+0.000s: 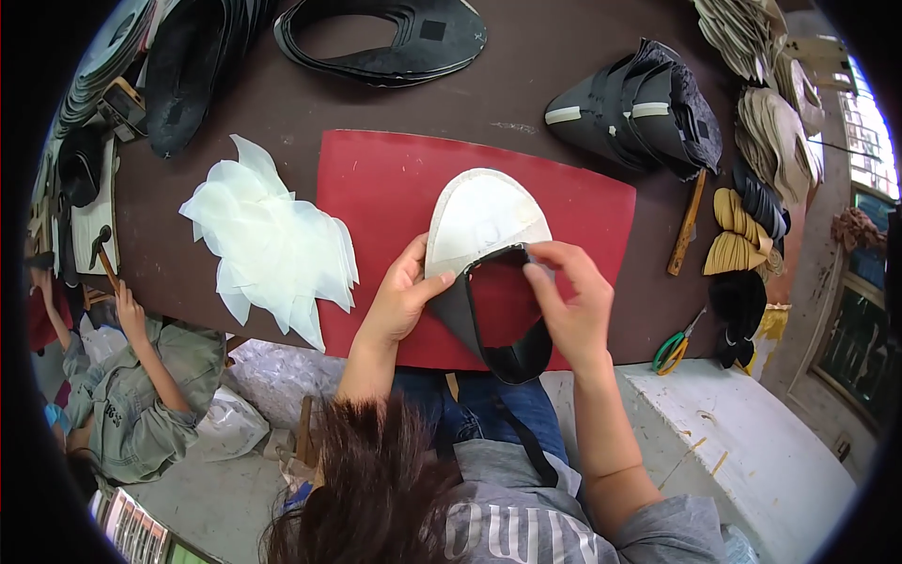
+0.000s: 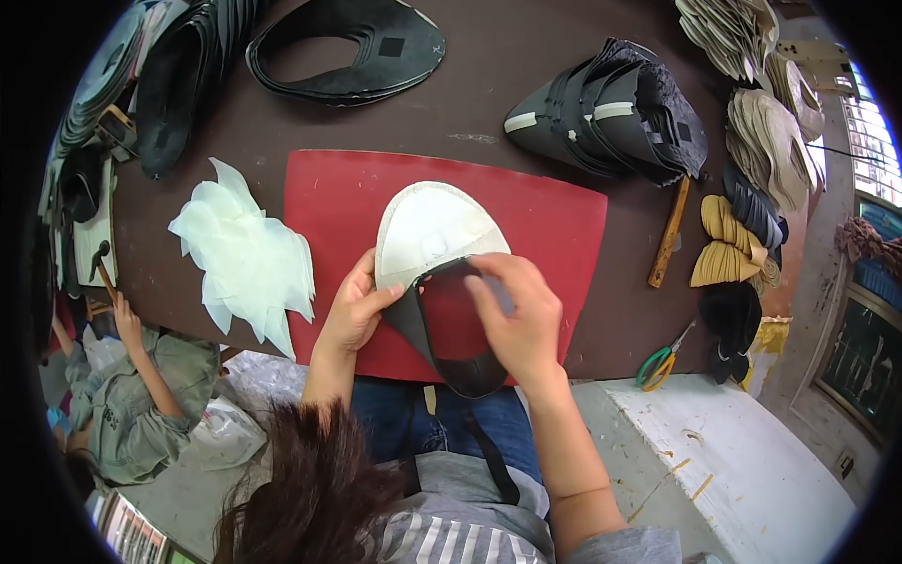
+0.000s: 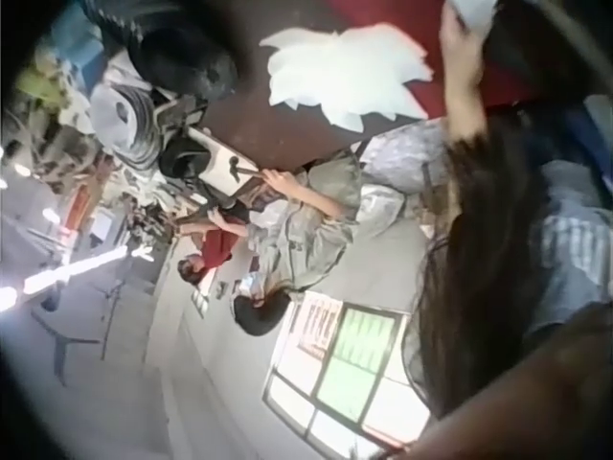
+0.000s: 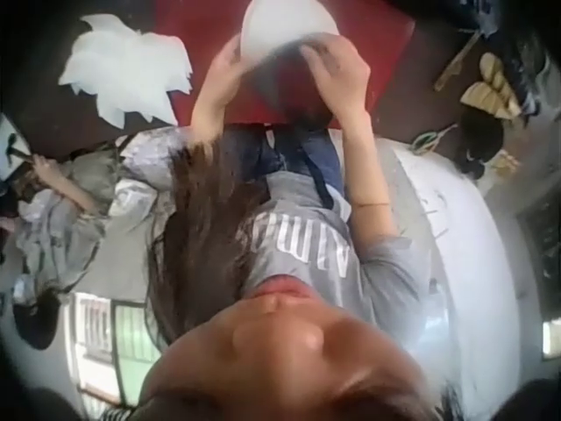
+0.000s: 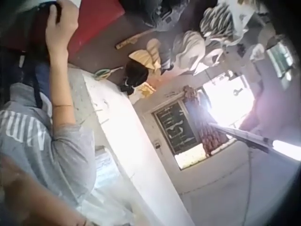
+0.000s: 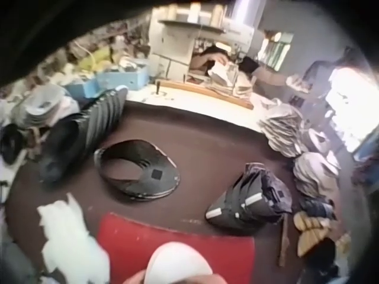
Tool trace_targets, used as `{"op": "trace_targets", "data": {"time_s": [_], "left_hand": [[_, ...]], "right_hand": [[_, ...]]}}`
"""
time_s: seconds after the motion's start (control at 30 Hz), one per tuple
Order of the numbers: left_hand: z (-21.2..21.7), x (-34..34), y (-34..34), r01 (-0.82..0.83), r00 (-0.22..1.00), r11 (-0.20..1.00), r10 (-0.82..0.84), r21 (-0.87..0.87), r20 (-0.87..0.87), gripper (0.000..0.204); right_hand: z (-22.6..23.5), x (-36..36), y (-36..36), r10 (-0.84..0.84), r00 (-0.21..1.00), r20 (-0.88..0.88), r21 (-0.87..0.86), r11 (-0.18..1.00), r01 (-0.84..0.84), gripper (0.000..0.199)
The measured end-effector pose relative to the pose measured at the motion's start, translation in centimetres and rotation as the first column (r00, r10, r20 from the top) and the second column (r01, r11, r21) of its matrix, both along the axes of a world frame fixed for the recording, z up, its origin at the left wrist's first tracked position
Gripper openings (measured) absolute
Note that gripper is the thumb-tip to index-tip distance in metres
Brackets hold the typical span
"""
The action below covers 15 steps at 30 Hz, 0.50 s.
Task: Assembling shoe components by placing liners inside shoe uppers.
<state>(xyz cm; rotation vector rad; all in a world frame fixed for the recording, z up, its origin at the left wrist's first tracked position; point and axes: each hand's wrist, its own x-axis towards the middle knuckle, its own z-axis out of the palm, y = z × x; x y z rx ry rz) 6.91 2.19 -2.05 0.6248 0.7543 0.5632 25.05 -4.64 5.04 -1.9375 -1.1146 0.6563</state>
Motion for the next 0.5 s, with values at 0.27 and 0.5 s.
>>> {"op": "trace_targets", "data": {"time_s": [0.27, 0.5], "left_hand": [[0.2, -0.1, 0.3, -0.041, 0.993, 0.999, 0.041, 0.000, -0.107, 0.041], [-0.5, -0.3, 0.7, -0.082, 0.996, 0.991, 0.083, -0.107, 0.008, 0.032]], "right_hand": [[-1.6, -1.0, 1.3, 0.144, 0.982, 0.124, 0.074, 0.985, -0.154, 0.021], [-2.8, 1.3, -0.7, -0.155, 0.986, -0.063, -0.110, 0.983, 0.148, 0.024]]}}
